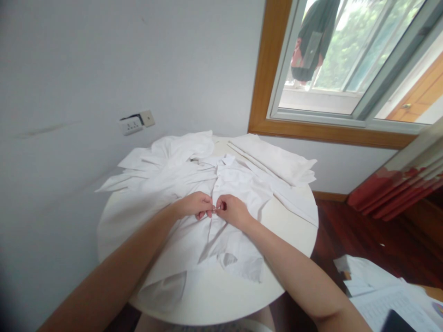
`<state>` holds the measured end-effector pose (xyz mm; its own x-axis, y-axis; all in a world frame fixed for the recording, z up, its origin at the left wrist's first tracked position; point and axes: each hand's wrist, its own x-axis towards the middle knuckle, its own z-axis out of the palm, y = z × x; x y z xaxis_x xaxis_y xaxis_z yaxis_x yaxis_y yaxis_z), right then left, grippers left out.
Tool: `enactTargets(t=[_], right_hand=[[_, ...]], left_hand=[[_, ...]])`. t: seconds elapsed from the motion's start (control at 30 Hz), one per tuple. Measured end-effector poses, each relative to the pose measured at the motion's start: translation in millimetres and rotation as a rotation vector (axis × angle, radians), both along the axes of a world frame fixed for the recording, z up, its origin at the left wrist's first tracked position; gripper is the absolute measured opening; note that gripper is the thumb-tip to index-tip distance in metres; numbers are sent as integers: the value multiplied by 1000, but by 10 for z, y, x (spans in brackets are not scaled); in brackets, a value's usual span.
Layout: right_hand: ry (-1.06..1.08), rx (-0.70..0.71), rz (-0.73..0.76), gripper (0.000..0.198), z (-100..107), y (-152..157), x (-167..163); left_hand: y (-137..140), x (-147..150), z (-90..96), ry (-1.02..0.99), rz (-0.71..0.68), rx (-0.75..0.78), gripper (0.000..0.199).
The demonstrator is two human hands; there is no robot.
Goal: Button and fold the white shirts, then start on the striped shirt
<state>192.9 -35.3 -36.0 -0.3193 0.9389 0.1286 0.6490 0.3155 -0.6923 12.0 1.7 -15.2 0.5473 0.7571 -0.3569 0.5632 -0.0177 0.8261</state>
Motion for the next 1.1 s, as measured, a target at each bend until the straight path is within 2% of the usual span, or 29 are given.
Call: enactTargets(t=[0.17, 0.33, 0.43, 0.67, 0.93, 1.1], right_hand=[[71, -77, 105, 5, 31, 22, 57], [-7, -32, 158, 21, 88, 20, 77], [-22, -26, 145, 31, 99, 11, 59], [-54, 86, 72, 22, 42, -12, 10], [58, 0, 113, 34, -47, 68, 47], [78, -22, 127, 34, -48, 73, 64]], left_hand=[[-14, 14, 47, -5, 28, 12, 17], [-42, 22, 109, -36, 30, 14, 25], [-49, 21, 111, -43, 11, 19, 31], [-62, 27, 105, -40, -16, 21, 28], [-66, -18, 152, -14, -58, 10, 27], [-34, -61, 142, -51, -94, -46, 28]])
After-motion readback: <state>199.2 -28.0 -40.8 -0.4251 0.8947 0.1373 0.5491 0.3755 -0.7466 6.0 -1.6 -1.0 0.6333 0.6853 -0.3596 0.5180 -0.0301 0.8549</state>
